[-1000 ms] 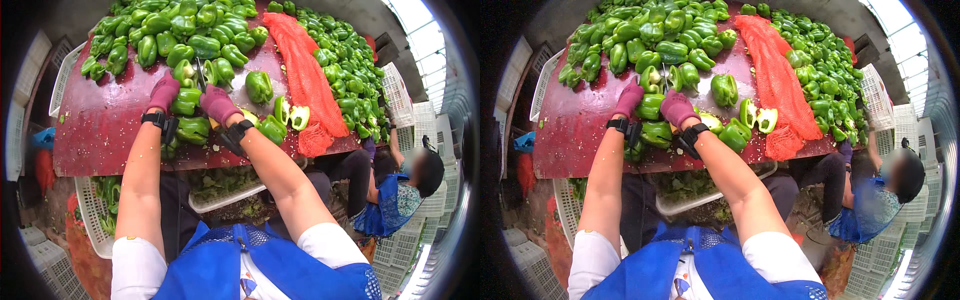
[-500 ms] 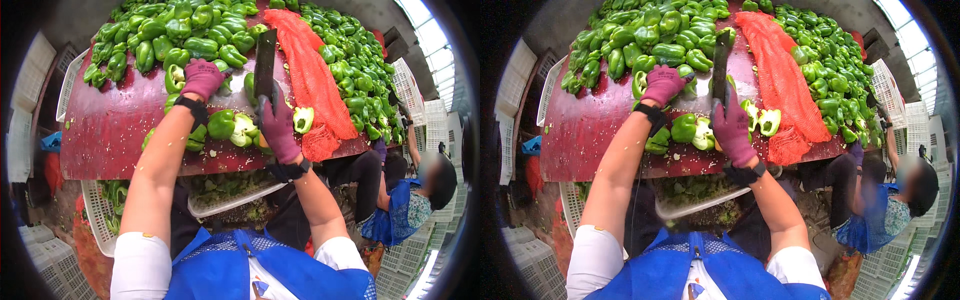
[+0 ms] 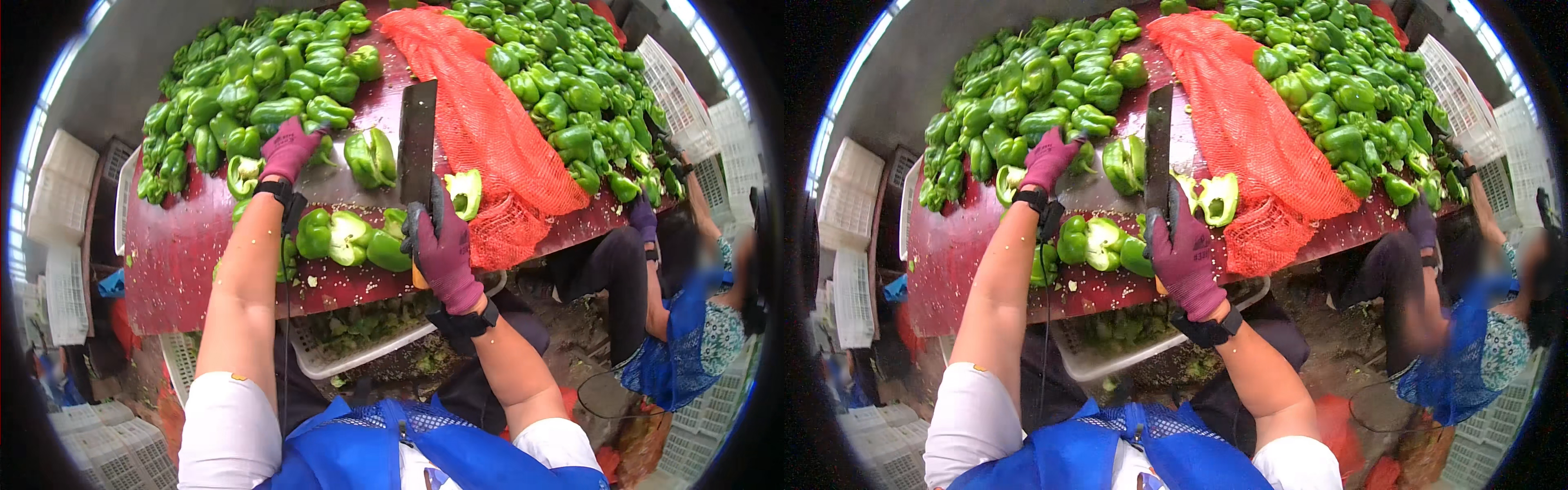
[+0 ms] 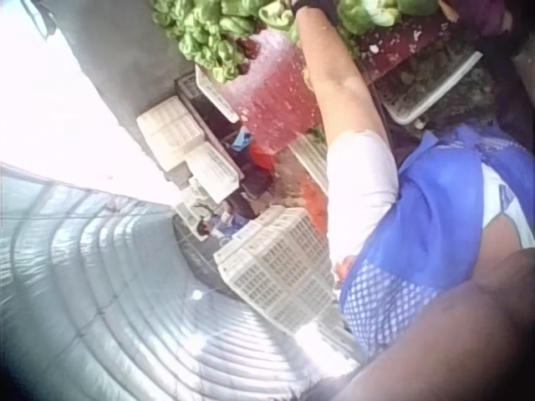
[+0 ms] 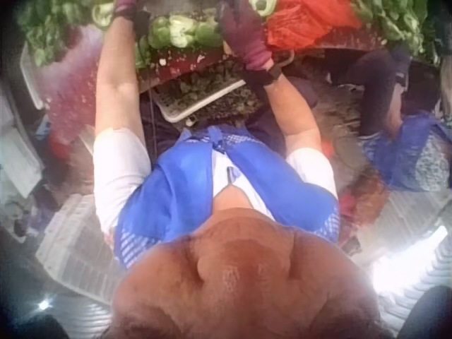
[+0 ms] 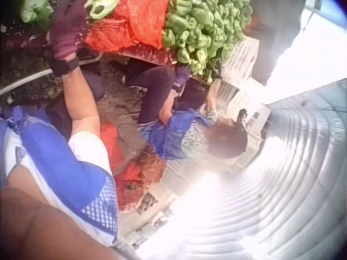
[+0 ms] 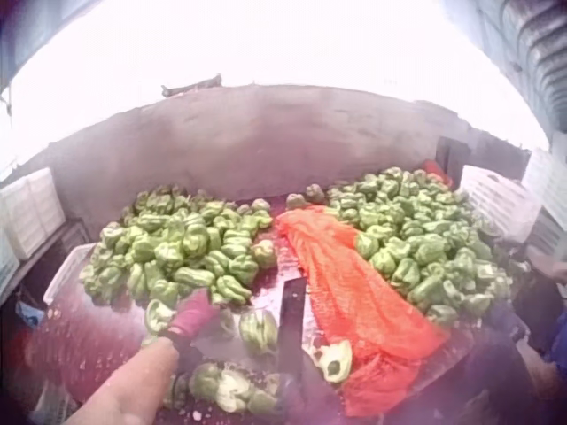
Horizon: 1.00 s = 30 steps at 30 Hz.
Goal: Cutting and cleaning green bell peppers at a work station.
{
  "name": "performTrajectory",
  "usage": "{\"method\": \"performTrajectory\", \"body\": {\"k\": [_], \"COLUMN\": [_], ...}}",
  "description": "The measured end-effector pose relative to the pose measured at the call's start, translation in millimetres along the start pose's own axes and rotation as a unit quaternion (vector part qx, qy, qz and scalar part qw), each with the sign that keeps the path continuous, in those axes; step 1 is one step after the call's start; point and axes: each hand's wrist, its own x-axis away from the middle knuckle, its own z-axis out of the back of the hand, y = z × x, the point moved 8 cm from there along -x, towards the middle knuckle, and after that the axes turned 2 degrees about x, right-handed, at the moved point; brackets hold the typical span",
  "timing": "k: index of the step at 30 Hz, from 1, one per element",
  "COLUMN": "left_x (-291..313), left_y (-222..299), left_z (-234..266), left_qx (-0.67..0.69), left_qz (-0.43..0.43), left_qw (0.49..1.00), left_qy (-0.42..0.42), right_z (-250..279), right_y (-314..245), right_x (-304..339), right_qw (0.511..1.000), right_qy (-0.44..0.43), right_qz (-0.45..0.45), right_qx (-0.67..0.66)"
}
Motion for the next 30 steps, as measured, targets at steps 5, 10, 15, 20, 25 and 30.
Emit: {"method": "performTrajectory", "body": {"k": [5,10,15,20,25,30], "left_x": [1.9,-28.7,-50.8,-9.8,14.6,148.5], "left_y": [-8.9,-61.8,-37.0,28.7,18.3,58.7], "left_z": [-21.8,-47.0,-63.3,-60.9,-16.1,88.0], "left_qx": [-0.119,0.146,0.137,0.117,0.12,0.09], "left_qz": [0.096,0.098,0.033,-0.004,-0.032,-0.273], "left_qw": [0.981,0.976,0.986,0.992,0.992,0.94], "left_qy": [-0.12,-0.132,-0.086,-0.046,-0.023,0.185], "right_z": [20.9,21.8,24.2,22.1,11.0,15.4], "right_y": [-3.8,-15.3,-19.0,-5.8,-6.9,-37.1], "right_x": [1.7,3.1,1.0,1.4,4.4,17.0], "right_qw": [0.999,1.0,0.998,0.999,0.999,0.985], "right_qy": [0.018,0.016,0.027,0.022,-0.008,0.028], "right_qz": [0.005,0.013,0.024,-0.003,-0.007,0.134], "right_qx": [0.031,0.013,0.042,0.031,0.05,0.107]}}
